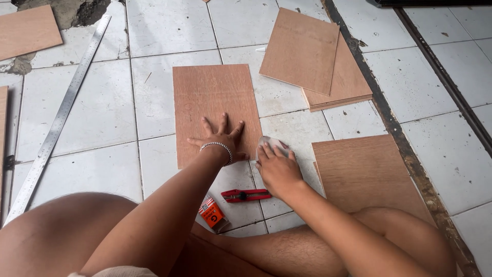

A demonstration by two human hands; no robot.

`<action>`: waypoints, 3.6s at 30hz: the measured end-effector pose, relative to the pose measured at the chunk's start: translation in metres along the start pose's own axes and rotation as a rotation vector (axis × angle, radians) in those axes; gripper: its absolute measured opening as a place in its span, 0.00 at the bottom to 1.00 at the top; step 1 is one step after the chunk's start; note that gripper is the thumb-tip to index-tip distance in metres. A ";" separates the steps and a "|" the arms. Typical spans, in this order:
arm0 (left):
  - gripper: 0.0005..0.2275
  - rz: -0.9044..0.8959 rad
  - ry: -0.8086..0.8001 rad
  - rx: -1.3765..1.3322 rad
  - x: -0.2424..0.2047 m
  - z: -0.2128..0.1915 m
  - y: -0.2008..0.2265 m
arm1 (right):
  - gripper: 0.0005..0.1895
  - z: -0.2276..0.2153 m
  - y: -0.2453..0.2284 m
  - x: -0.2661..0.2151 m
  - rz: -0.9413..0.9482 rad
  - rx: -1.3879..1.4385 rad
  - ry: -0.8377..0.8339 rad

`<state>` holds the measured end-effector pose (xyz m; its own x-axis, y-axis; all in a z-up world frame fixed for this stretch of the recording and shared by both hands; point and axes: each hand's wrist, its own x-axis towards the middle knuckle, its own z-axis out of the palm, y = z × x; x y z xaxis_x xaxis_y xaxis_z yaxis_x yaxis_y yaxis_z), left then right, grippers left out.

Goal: Manually sanding the edges of multiple small plywood boards to smooth them.

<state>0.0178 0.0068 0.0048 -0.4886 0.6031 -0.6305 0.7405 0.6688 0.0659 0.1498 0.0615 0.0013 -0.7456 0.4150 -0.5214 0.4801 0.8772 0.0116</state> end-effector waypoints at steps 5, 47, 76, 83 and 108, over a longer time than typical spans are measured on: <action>0.36 0.003 -0.007 0.007 0.001 -0.003 0.000 | 0.25 -0.003 0.002 0.004 0.009 0.093 0.014; 0.36 0.014 0.013 0.020 0.002 0.004 0.000 | 0.25 0.009 0.012 0.023 0.001 0.186 0.096; 0.46 0.010 0.008 -0.026 0.012 -0.010 -0.005 | 0.26 -0.014 0.034 0.128 0.069 0.061 0.091; 0.46 -0.020 0.081 0.016 0.038 0.007 -0.008 | 0.25 -0.009 0.004 -0.011 0.003 0.130 -0.046; 0.50 -0.094 -0.116 -0.111 0.018 -0.012 -0.007 | 0.25 -0.018 -0.005 -0.007 0.004 0.132 -0.088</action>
<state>-0.0020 0.0177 0.0025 -0.4920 0.4852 -0.7228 0.6351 0.7679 0.0832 0.1442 0.0587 0.0207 -0.7033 0.3904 -0.5941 0.5434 0.8341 -0.0952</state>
